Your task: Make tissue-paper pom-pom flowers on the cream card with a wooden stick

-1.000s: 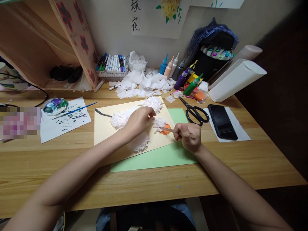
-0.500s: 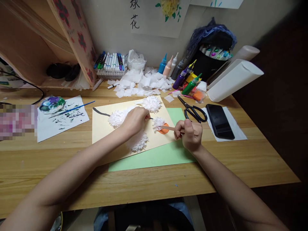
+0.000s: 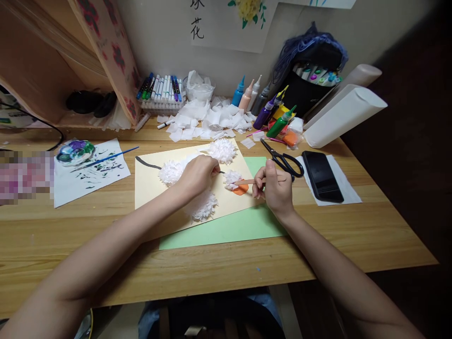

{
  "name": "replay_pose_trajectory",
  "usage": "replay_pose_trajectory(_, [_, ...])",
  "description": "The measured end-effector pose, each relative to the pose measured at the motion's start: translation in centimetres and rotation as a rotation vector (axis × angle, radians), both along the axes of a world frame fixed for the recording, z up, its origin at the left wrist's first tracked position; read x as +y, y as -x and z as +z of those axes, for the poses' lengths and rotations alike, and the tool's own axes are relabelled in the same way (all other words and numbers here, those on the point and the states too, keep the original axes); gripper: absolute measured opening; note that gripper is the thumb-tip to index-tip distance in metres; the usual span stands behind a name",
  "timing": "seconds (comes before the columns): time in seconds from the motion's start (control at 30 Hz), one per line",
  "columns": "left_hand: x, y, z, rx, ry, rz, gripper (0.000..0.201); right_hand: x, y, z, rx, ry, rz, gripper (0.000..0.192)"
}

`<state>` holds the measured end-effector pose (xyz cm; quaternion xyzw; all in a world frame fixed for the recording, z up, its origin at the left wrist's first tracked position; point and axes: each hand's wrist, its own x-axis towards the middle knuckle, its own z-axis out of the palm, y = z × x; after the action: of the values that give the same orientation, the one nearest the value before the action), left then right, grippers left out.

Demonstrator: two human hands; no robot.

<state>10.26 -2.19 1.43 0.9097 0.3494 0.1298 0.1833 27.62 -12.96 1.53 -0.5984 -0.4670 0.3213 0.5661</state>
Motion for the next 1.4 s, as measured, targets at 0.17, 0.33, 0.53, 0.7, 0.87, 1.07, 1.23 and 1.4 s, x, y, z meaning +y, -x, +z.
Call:
replay_pose_trajectory(0.17, [-0.1, 0.0, 0.0, 0.008, 0.005, 0.005, 0.030, -0.5, -0.1, 0.2, -0.059, -0.082, 0.016, 0.059])
replay_pose_trajectory(0.33, [-0.1, 0.0, 0.1, 0.006, 0.004, 0.004, 0.030, -1.6, -0.2, 0.2, -0.337, -0.229, 0.083, 0.061])
replay_pose_trajectory(0.53, [-0.3, -0.1, 0.1, 0.006, 0.006, 0.008, 0.030, -1.8, 0.0, 0.8, -0.494, -0.376, 0.251, 0.058])
replay_pose_trajectory(0.7, [0.0, 0.0, 0.2, -0.003, 0.021, -0.001, 0.027, -2.0, -0.2, 1.0, -0.505, -0.376, 0.268, 0.059])
replay_pose_trajectory(0.87, [1.4, 1.1, 2.3, -0.012, 0.050, 0.075, 0.018, -1.8, -0.7, 0.6, -0.466, -0.381, 0.215, 0.058])
replay_pose_trajectory(1.07, [2.3, 2.3, 3.4, 0.189, -0.027, 0.088, 0.027, -1.6, -0.9, 0.8, -0.451, -0.371, 0.167, 0.060])
replay_pose_trajectory(1.23, [1.6, 2.2, 3.5, 0.261, -0.052, 0.022, 0.048, -1.6, -0.9, 0.9, -0.453, -0.412, 0.179, 0.059])
replay_pose_trajectory(1.4, [1.2, 2.0, 4.2, 0.319, -0.144, -0.041, 0.018, -1.6, -1.2, 0.7, -0.458, -0.415, 0.177, 0.058])
